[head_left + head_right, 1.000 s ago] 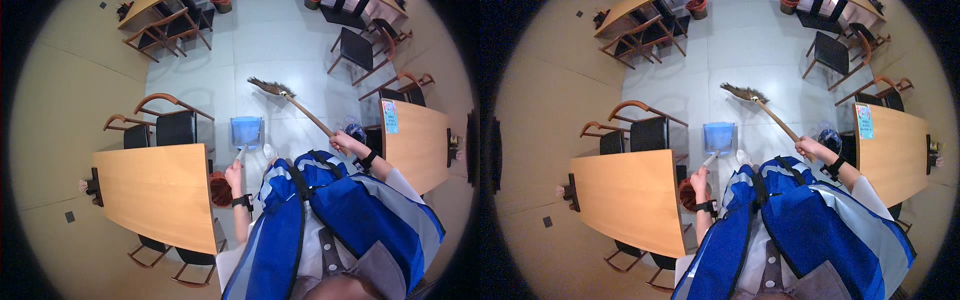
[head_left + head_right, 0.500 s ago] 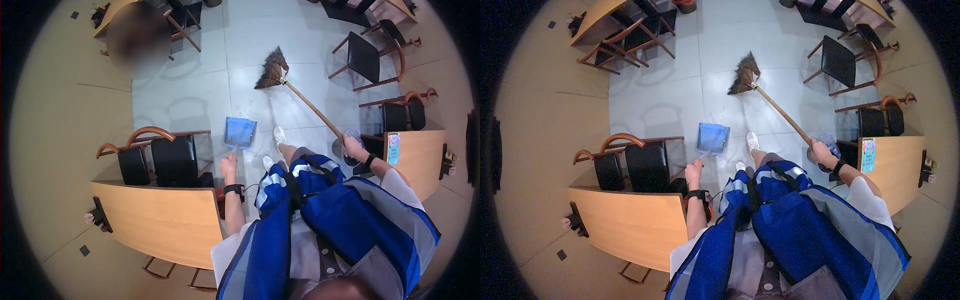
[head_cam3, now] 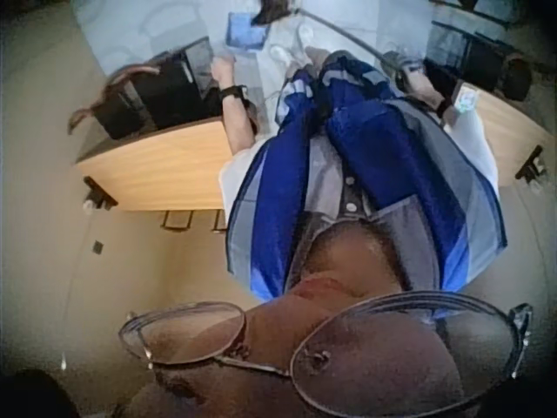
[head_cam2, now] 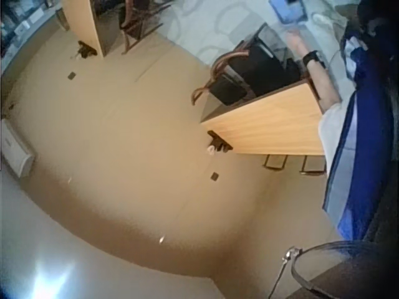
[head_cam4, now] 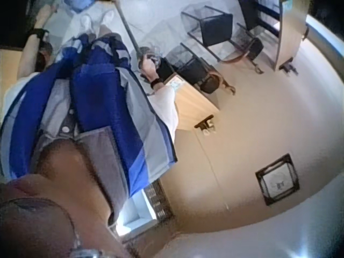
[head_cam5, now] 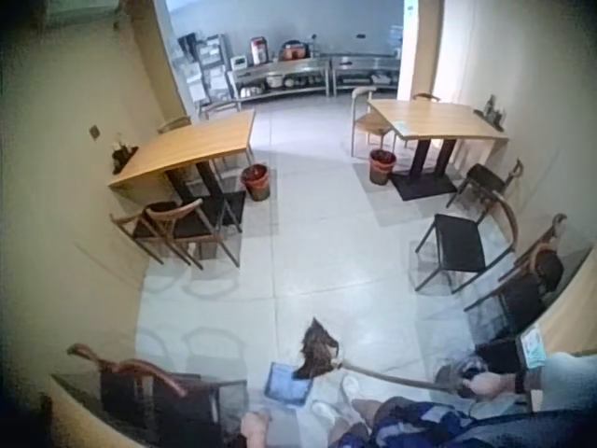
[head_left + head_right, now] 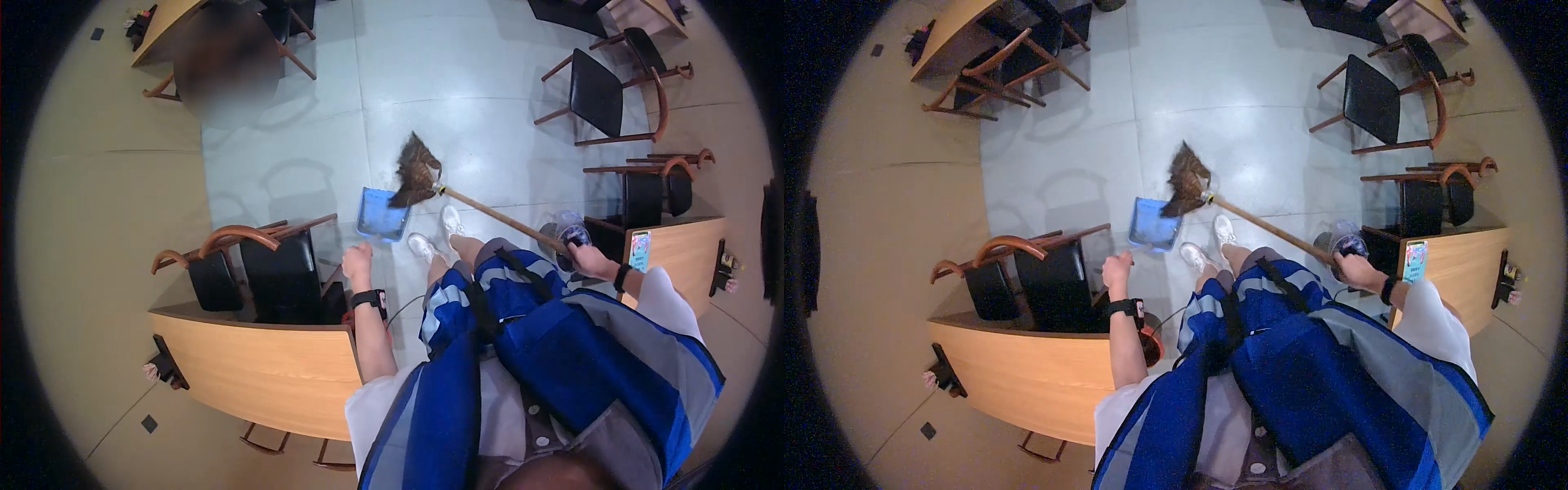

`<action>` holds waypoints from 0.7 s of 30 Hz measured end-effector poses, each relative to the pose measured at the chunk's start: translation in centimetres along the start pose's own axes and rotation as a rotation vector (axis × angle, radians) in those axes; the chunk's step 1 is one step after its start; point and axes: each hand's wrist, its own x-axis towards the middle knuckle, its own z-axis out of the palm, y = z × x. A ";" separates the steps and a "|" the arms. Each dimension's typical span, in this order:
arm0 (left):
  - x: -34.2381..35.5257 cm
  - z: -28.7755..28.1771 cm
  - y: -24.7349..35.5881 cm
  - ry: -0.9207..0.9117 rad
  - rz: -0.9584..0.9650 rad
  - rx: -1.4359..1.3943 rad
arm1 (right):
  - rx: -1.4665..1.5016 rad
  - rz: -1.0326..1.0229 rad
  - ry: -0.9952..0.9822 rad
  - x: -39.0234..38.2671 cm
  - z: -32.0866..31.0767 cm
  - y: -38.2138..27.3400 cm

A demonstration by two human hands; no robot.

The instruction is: Sweeping the lobby and dining area floor using a broom and dustpan.

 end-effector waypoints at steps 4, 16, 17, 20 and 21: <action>0.2 0.1 -1.0 -0.013 -0.021 -0.056 | 0.138 0.011 -0.070 -3.7 0.7 -1.2; -2.4 -1.2 -5.9 0.004 -0.019 -0.139 | 0.149 0.130 0.162 -1.7 -2.2 -4.9; -2.9 -0.9 -6.6 0.023 -0.038 -0.156 | 0.210 0.107 0.186 -1.6 -2.5 -5.3; -5.2 -2.3 -5.7 0.043 0.090 -0.227 | 0.313 0.126 0.172 0.0 -2.4 -4.5; -5.3 -1.8 -6.1 0.000 0.015 -0.284 | 0.351 0.153 0.177 0.6 -3.0 -5.2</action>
